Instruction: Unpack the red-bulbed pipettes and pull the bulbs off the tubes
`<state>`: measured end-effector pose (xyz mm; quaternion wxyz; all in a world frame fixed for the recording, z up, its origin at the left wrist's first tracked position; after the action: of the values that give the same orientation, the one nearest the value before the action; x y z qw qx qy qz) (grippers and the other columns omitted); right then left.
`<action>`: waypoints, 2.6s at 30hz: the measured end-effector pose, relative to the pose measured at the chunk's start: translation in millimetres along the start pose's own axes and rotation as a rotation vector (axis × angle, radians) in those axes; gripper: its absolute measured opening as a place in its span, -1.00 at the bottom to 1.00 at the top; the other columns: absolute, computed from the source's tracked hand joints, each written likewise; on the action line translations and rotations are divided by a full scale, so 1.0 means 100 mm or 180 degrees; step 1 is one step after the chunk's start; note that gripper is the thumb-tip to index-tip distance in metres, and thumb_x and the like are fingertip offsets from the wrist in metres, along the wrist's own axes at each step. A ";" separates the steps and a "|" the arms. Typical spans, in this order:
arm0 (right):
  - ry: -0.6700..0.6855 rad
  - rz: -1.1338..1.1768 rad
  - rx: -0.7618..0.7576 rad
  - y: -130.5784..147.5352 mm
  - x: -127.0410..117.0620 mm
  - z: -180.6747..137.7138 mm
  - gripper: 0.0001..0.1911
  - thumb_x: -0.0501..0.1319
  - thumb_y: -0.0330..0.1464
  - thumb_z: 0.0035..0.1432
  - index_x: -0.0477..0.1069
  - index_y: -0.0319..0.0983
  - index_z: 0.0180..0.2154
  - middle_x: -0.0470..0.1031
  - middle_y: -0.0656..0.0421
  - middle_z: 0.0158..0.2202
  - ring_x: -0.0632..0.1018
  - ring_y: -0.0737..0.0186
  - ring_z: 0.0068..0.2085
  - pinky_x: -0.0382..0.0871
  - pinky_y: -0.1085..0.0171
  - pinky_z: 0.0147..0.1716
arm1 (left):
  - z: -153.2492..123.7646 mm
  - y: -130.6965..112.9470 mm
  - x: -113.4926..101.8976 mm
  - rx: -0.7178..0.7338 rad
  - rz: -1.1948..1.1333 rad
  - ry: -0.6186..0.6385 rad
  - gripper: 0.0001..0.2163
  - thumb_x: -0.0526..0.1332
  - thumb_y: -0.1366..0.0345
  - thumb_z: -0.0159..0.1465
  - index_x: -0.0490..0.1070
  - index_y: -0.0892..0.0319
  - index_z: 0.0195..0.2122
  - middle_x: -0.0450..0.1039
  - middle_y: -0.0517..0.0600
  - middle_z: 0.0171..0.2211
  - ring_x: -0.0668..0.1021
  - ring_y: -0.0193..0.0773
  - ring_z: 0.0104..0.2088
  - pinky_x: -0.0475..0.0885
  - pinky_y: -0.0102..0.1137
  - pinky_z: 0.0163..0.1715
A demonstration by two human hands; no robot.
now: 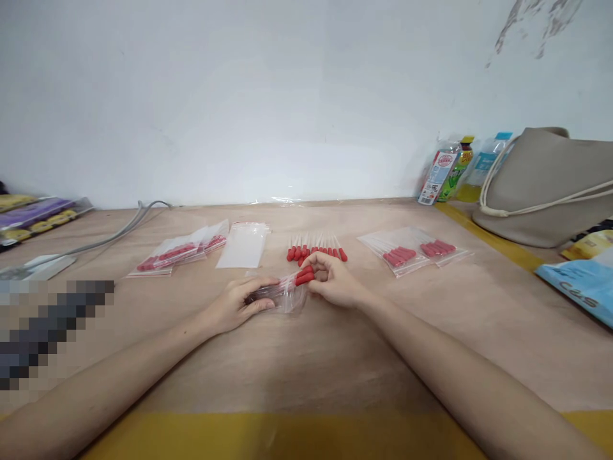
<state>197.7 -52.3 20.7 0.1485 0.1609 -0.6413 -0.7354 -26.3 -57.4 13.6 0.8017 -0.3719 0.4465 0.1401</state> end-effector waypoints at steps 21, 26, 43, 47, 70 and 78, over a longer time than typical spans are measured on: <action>-0.2125 -0.2417 -0.1072 0.38 -0.92 0.12 -0.82 0.16 -0.30 0.05 0.34 -0.24 -0.28 0.48 0.09 -0.37 0.50 0.18 -0.33 0.41 0.12 -0.30 | 0.02 0.00 -0.01 0.0034 0.0122 -0.0156 -0.67 0.18 0.15 0.17 0.32 0.13 -0.05 0.44 0.01 -0.12 0.48 -0.23 -0.14 0.37 -0.34 -0.13; -0.1603 -0.3854 -0.1367 -0.06 -0.82 0.20 -0.75 -0.01 -0.36 0.16 0.33 -0.27 -0.16 0.46 -0.01 -0.20 0.46 0.09 -0.15 0.33 0.12 -0.15 | 0.00 0.00 0.00 0.0026 0.0137 -0.0158 -0.67 0.17 0.15 0.18 0.32 0.14 -0.05 0.44 0.01 -0.12 0.49 -0.23 -0.13 0.37 -0.34 -0.13; -0.1340 -0.3737 -0.0946 -0.25 -0.72 0.16 -0.39 0.13 -0.07 0.03 0.18 -0.25 0.05 0.35 -0.02 -0.04 0.42 0.03 -0.06 0.32 0.06 -0.10 | 0.01 -0.01 -0.01 0.0053 0.0130 -0.0139 -0.66 0.16 0.14 0.18 0.31 0.13 -0.04 0.44 0.01 -0.11 0.48 -0.23 -0.13 0.36 -0.33 -0.13; -0.1529 -0.3615 -0.0920 -0.25 -0.69 0.19 -0.56 0.09 -0.12 0.09 0.32 -0.25 -0.08 0.44 0.04 -0.17 0.46 0.08 -0.15 0.33 0.11 -0.15 | 0.01 0.00 0.00 0.0070 0.0119 -0.0180 -0.66 0.16 0.13 0.18 0.32 0.13 -0.05 0.44 0.02 -0.12 0.48 -0.22 -0.14 0.37 -0.32 -0.13; -0.2010 -0.3467 -0.0135 -0.28 -0.79 0.21 -0.62 -0.12 -0.18 0.19 0.36 -0.21 -0.42 0.47 0.09 -0.45 0.45 0.18 -0.41 0.19 0.27 -0.43 | 0.01 -0.02 -0.02 0.0089 0.0104 -0.0119 -0.67 0.17 0.15 0.18 0.31 0.12 -0.04 0.43 0.00 -0.11 0.47 -0.24 -0.12 0.36 -0.34 -0.12; -0.2276 -0.3268 -0.0130 -0.27 -0.81 0.19 -0.58 -0.15 -0.18 0.20 0.36 -0.22 -0.46 0.48 0.12 -0.46 0.46 0.22 -0.41 0.18 0.31 -0.41 | 0.02 0.00 -0.01 0.0087 0.0098 -0.0115 -0.67 0.17 0.15 0.18 0.31 0.12 -0.04 0.43 -0.01 -0.10 0.46 -0.25 -0.11 0.35 -0.35 -0.10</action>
<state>262.3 3.0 0.4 -0.4446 0.1895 -0.4780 -0.7334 -25.7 -56.3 14.9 0.8124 -0.3513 0.4394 0.1530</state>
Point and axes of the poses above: each hand's wrist, its own z-axis towards the middle knuckle, its own x-axis out of the palm, y = z × x, the point moved 1 cm from there along z, towards the middle knuckle
